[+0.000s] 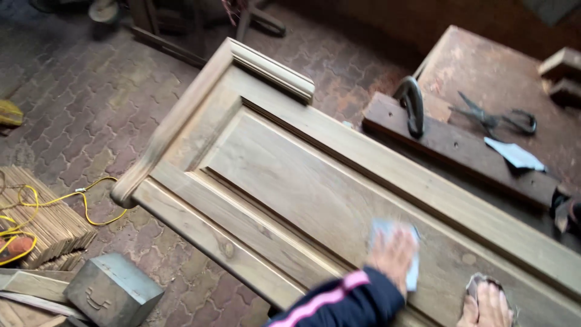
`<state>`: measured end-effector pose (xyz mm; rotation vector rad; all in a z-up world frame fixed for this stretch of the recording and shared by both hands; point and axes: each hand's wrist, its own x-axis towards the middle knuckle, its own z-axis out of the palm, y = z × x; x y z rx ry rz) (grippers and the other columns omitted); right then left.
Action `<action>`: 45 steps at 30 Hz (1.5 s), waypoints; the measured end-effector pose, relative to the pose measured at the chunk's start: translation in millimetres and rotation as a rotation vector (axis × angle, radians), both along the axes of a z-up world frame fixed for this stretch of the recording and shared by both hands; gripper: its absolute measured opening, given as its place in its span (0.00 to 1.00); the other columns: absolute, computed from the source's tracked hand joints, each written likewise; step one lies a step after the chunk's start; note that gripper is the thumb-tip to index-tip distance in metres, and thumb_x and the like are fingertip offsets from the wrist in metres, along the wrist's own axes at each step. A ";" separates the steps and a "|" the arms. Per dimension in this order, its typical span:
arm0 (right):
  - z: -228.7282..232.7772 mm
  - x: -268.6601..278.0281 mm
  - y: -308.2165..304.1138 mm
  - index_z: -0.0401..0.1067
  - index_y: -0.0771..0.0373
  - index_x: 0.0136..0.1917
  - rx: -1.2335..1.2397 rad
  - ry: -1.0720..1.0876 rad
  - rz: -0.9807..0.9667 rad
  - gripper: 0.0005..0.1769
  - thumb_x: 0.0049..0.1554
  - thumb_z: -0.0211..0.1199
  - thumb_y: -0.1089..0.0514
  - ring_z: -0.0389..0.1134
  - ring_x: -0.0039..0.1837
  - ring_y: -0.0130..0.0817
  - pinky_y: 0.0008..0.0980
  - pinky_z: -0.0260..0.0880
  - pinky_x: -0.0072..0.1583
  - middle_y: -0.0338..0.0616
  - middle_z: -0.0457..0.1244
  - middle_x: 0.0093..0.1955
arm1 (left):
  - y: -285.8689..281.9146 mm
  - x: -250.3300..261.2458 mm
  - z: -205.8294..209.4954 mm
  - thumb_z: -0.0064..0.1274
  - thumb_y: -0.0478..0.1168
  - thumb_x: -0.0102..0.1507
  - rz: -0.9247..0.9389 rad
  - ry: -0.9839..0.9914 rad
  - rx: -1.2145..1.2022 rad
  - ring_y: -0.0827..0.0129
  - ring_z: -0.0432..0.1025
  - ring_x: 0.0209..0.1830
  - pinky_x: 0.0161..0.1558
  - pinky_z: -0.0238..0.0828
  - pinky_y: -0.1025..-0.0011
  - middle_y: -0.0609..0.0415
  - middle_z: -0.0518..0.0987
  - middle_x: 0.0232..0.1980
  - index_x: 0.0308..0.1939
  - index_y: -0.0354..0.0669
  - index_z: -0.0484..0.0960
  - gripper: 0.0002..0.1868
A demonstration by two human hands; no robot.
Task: Sanding a large wooden panel using sandpaper by hand.
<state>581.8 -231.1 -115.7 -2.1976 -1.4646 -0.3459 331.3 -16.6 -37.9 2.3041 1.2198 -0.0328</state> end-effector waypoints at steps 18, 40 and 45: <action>83.8 -354.5 500.1 0.70 0.68 0.67 0.036 0.025 0.974 0.26 0.60 0.62 0.51 0.62 0.72 0.58 0.55 0.61 0.69 0.61 0.63 0.68 | 105.9 -263.4 19.0 0.50 0.53 0.62 0.271 -0.069 0.494 0.48 0.40 0.84 0.75 0.27 0.36 0.43 0.49 0.83 0.79 0.39 0.55 0.44; 124.8 -336.4 459.2 0.73 0.62 0.64 -0.064 -0.184 0.889 0.22 0.59 0.61 0.51 0.62 0.74 0.47 0.55 0.55 0.74 0.50 0.66 0.68 | 104.5 -263.0 32.9 0.50 0.48 0.56 0.270 -0.114 0.329 0.45 0.37 0.83 0.74 0.23 0.34 0.41 0.47 0.83 0.78 0.35 0.53 0.48; 108.9 -350.8 475.4 0.74 0.63 0.65 -0.073 -0.206 0.870 0.24 0.59 0.60 0.51 0.62 0.73 0.49 0.54 0.55 0.74 0.53 0.66 0.66 | 103.0 -261.5 24.4 0.49 0.50 0.60 0.297 -0.122 0.452 0.46 0.38 0.84 0.75 0.23 0.35 0.42 0.48 0.84 0.79 0.36 0.53 0.47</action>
